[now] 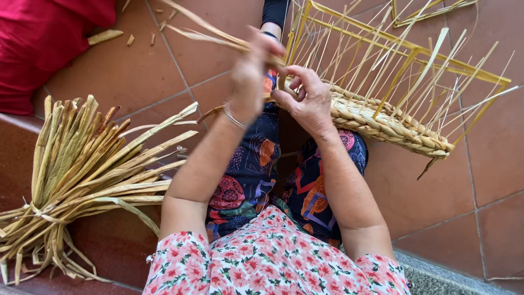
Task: The person weaves a basket by hand, interlacing dried plant strips through a pre-formed frame. They repeatedly pull and tighten the strips to build up the basket's base and sides.
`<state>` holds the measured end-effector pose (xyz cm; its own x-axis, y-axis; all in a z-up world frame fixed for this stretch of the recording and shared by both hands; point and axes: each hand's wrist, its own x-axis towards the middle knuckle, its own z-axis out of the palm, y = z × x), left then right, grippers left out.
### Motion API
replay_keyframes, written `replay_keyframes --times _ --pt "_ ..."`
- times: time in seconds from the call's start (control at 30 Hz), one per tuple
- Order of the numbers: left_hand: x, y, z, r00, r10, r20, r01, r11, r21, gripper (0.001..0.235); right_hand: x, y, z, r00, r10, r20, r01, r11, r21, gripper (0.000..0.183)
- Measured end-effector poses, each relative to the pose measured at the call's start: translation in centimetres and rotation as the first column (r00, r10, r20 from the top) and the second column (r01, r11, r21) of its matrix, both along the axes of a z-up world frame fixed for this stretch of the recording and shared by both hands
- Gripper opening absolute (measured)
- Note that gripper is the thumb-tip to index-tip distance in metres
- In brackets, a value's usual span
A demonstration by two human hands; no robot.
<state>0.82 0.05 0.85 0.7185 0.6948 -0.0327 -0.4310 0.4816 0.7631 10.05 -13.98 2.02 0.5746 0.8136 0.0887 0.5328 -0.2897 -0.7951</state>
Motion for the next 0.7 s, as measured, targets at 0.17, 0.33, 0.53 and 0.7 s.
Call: replay_keyframes --times 0.17,0.33,0.53,0.7 --pt "-2.8 -6.3 3.5 0.983 -0.035 -0.181 0.124 0.851 0.509 0.055 0.9 0.3 -3.0 0.984 -0.171 0.045 0.166 0.981 0.103 0.017" --pt "-6.5 -8.1 -2.2 0.68 -0.019 -0.733 0.375 0.869 0.325 0.049 0.4 0.2 -2.7 0.962 -0.237 -0.136 0.25 0.964 0.086 0.026" --pt "-3.0 -6.7 -6.7 0.799 0.356 -0.485 -0.038 0.834 0.55 0.027 0.3 0.4 -2.2 0.908 -0.225 -0.353 0.267 0.961 0.074 0.029" --pt "-3.4 -5.7 -7.0 0.848 0.288 -0.444 -0.046 0.876 0.481 0.022 0.8 0.1 -2.8 0.931 -0.248 -0.269 0.276 0.959 0.069 0.03"
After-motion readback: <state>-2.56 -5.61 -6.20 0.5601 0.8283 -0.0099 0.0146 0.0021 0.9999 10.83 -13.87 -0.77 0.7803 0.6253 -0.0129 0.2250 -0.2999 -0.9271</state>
